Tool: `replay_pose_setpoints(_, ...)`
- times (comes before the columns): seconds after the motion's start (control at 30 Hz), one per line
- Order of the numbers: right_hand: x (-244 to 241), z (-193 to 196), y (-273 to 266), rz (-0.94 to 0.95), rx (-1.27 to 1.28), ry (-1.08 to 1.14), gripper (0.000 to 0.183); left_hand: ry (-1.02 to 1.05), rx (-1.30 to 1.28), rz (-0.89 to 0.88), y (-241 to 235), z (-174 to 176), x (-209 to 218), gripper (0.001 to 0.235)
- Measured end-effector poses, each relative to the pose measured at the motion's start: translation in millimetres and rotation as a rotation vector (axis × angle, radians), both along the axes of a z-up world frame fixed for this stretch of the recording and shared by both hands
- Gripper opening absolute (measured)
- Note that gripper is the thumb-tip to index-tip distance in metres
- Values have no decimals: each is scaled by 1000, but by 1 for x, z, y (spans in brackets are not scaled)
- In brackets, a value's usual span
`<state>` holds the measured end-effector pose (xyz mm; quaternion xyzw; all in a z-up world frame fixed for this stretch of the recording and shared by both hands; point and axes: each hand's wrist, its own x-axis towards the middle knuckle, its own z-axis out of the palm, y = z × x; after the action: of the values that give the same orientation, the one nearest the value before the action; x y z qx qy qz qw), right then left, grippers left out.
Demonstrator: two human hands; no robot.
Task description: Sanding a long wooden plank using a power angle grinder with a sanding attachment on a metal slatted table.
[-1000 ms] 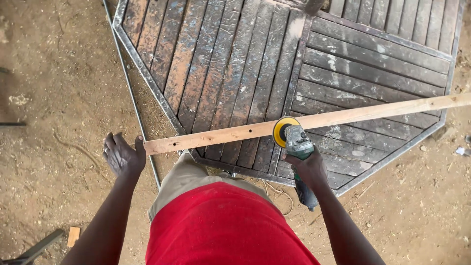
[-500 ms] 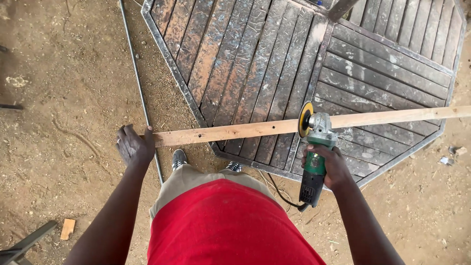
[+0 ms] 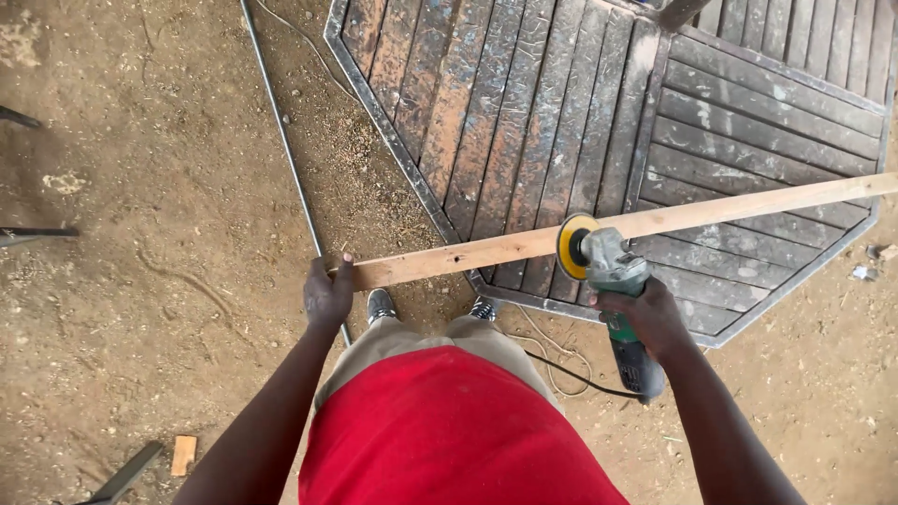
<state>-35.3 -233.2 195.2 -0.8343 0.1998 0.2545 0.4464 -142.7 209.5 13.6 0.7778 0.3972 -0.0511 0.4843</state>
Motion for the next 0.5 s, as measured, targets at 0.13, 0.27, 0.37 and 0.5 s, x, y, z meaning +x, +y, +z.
replay_pose_setpoints(0.13, -9, -19, 23, 82, -205, -67, 69, 139, -237, 134, 27, -24, 3, 52)
replay_pose_setpoints(0.27, -17, -41, 41, 111, -321, -61, 78, 97, -707, 367, 40, -18, 7, 36)
replay_pose_setpoints(0.37, -15, -53, 58, 113, -393, -19, 80, 109, -769, 361, 53, -27, 6, 29)
replay_pose_setpoints(0.5, -20, -74, 75, 169, -541, 81, 86, 123, -798, 367, 58, -47, 3, 21)
